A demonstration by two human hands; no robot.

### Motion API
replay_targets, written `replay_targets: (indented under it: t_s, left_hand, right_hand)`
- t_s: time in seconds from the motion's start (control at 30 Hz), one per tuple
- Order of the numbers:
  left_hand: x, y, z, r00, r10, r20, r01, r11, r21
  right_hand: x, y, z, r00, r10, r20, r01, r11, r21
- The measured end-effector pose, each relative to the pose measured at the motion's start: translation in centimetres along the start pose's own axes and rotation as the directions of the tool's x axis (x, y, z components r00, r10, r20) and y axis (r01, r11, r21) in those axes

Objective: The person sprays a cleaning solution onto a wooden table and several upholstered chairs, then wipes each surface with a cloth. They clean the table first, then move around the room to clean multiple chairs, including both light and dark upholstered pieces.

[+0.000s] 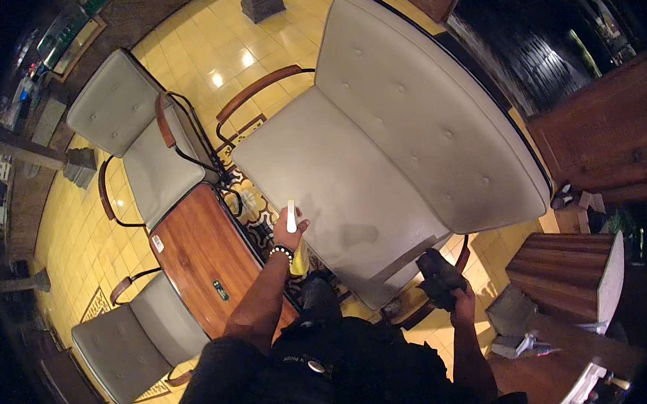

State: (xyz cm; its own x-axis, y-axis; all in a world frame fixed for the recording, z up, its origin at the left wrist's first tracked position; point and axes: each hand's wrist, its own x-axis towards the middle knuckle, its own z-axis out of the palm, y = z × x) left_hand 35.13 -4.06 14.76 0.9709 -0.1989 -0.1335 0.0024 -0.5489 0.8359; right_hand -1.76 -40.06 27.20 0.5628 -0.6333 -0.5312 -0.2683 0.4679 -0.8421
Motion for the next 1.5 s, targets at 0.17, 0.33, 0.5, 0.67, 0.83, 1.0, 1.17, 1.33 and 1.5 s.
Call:
replay_targets:
  t_s: [0.17, 0.33, 0.5, 0.67, 0.83, 1.0, 1.17, 1.33, 1.5]
  left_hand:
    - [4.9, 0.1, -3.3, 0.998, 0.043, 0.041, -0.043, 0.999, 0.016]
    - [8.5, 0.4, -3.9, 0.919, -0.139, 0.368, 0.199, 0.972, -0.129]
    - [9.3, 1.2, -3.7, 0.953, 0.05, 0.3, -0.008, 0.99, -0.14]
    - [9.1, 5.6, -5.3, 0.9, 0.079, 0.428, -0.039, 0.994, -0.101]
    - [11.7, 14.3, -4.1, 0.809, 0.375, 0.453, -0.281, 0.923, -0.262]
    - [18.6, 21.9, -1.6, 0.763, 0.438, 0.476, -0.22, 0.868, -0.446]
    - [26.1, 24.6, -2.0, 0.591, 0.574, 0.567, -0.328, 0.813, -0.481]
    - [32.7, 25.2, -3.7, 0.604, 0.623, 0.497, -0.316, 0.76, -0.567]
    - [38.5, 27.8, -2.9, 0.56, 0.583, 0.588, -0.284, 0.802, -0.525]
  right_hand:
    - [-1.4, 1.7, 3.0, 0.999, 0.03, 0.011, -0.029, 0.999, -0.037]
    - [-4.1, 5.4, 2.4, 0.986, 0.065, -0.155, -0.074, 0.996, -0.05]
    - [-6.0, 9.3, 0.8, 0.971, 0.004, -0.239, -0.006, 1.0, -0.007]
    - [-5.8, 13.5, -0.9, 0.978, 0.007, -0.21, 0.005, 0.998, 0.056]
    - [-5.8, 13.5, 1.0, 0.966, 0.109, -0.234, -0.043, 0.963, 0.268]
    - [-5.7, 8.0, 9.3, 0.99, -0.019, -0.14, 0.084, 0.875, 0.476]
    - [-3.8, 6.9, 18.7, 0.978, -0.093, -0.189, 0.192, 0.763, 0.617]
    - [-3.2, 9.6, 25.6, 0.882, 0.012, -0.472, 0.318, 0.724, 0.612]
    - [-3.4, 8.7, 31.1, 0.811, 0.18, -0.556, 0.364, 0.59, 0.721]
